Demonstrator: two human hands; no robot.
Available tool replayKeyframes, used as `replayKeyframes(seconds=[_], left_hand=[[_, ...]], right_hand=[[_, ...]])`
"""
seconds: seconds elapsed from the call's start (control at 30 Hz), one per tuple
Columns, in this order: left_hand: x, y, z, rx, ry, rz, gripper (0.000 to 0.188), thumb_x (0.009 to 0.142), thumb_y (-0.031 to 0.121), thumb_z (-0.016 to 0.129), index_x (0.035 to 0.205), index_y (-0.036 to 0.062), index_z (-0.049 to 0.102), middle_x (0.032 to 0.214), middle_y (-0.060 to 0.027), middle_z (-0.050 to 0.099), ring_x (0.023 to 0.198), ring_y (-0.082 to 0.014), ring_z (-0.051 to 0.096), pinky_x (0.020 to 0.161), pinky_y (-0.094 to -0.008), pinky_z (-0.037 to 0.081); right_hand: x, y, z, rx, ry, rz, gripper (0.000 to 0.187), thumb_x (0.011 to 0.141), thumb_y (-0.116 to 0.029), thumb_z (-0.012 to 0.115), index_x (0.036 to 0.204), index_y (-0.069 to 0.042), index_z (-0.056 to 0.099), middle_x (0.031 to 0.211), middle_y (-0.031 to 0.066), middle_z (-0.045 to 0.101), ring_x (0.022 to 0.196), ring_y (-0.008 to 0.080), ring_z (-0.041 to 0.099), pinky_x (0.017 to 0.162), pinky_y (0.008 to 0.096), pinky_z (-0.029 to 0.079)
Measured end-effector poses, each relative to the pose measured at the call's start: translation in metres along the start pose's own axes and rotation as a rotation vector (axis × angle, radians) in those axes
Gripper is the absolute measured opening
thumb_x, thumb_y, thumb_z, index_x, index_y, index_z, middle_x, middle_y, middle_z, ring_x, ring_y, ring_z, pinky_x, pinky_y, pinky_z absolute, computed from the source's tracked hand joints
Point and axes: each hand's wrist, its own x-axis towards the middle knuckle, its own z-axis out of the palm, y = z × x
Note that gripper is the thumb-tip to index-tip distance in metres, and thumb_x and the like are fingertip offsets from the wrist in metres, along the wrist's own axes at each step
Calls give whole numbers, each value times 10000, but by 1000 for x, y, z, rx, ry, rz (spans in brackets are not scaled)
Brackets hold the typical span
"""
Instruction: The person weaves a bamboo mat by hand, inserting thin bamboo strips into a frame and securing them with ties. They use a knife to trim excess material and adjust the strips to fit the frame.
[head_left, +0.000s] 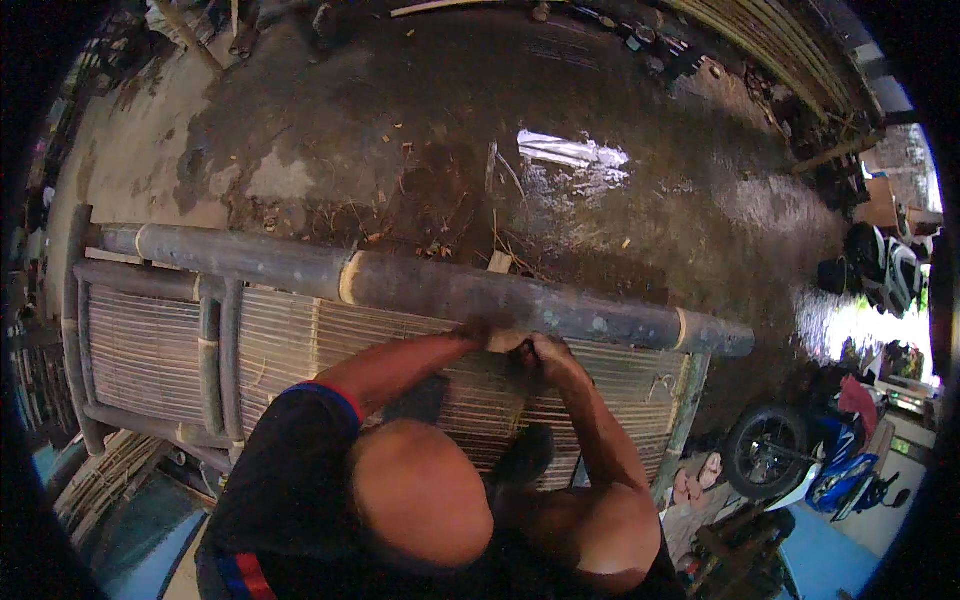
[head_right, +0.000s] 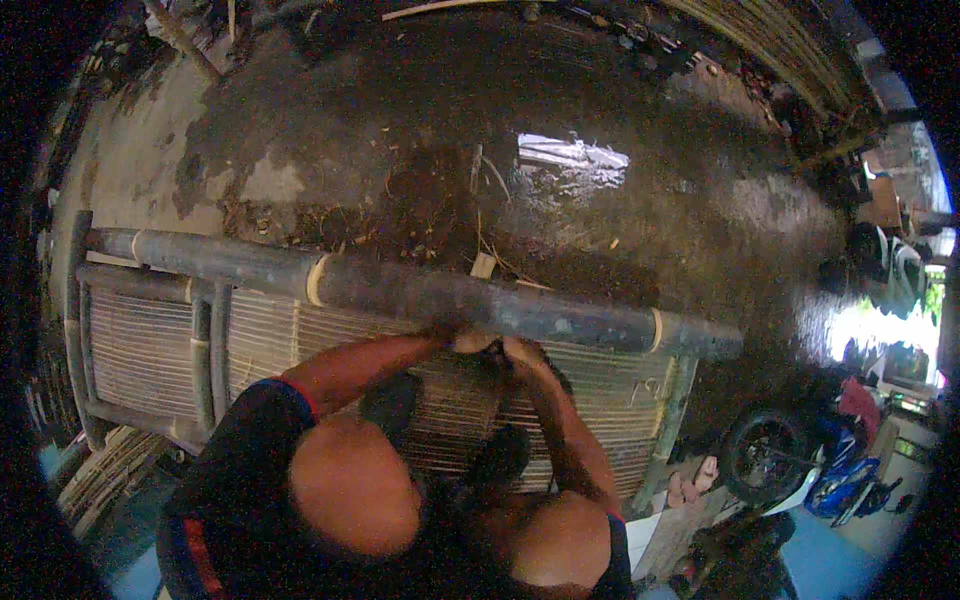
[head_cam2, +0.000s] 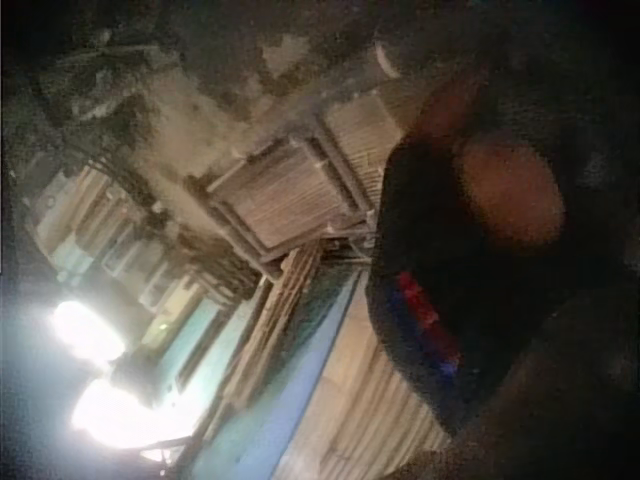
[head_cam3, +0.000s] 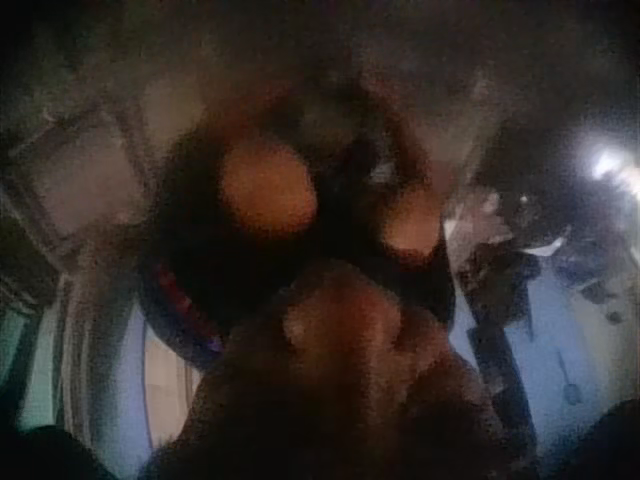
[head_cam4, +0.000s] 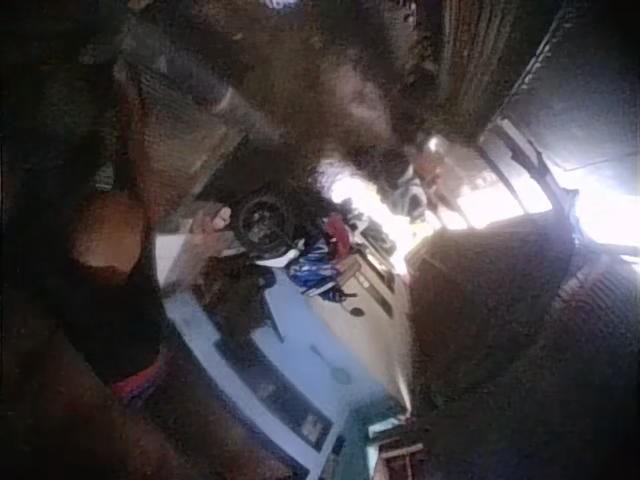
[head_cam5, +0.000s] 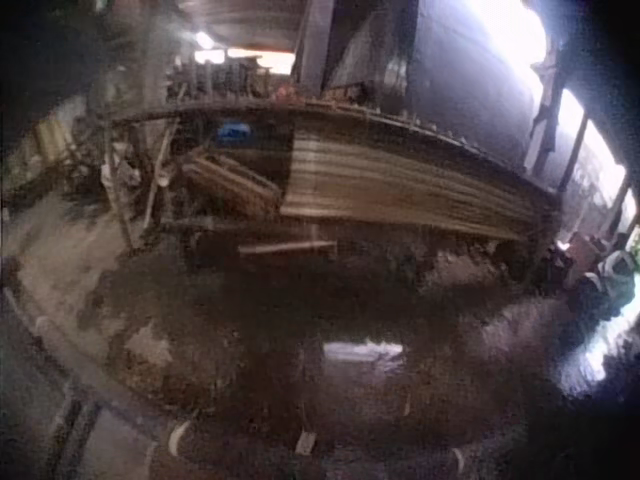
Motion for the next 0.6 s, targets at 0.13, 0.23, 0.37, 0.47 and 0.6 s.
replayKeyframes(seconds=[0.13,0.23,0.37,0.47,0.6], left_hand=[[-2,-11,-12,-979,448,-580,304,1008,317,456,1113,64,589,1068,-102,627,1008,-225,580,974,-382,472],[-5,-5,-7,-856,475,-679,337,1004,347,445,1141,85,608,1099,-105,648,1024,-237,604,965,-394,480],[-15,-9,8,-934,395,-550,348,1002,357,441,1161,95,607,1112,-113,650,1033,-252,609,963,-403,480],[-21,-29,25,-1569,420,-472,357,1000,364,439,1176,103,606,1122,-118,651,1041,-262,613,961,-410,480],[-35,-68,44,-2975,277,-318,369,998,374,435,1196,113,605,1135,-126,653,1050,-277,618,959,-418,480]], right_hand=[[-37,-1,-12,-56,10,-44,213,961,-267,566,956,-74,656,796,8,626,630,133,555,527,267,450],[-83,-45,27,262,-116,34,197,965,-250,560,971,-77,653,800,7,627,643,139,571,519,279,457],[-40,-19,14,126,-81,40,197,978,-232,530,1000,-76,649,818,23,639,664,153,598,514,311,476],[-24,0,-21,-406,-6,-474,195,973,-215,513,1007,-85,655,816,50,652,670,176,617,521,341,498],[-12,-5,-37,-1226,266,-1415,200,958,-193,499,1013,-95,665,819,84,672,690,214,651,538,382,526]])
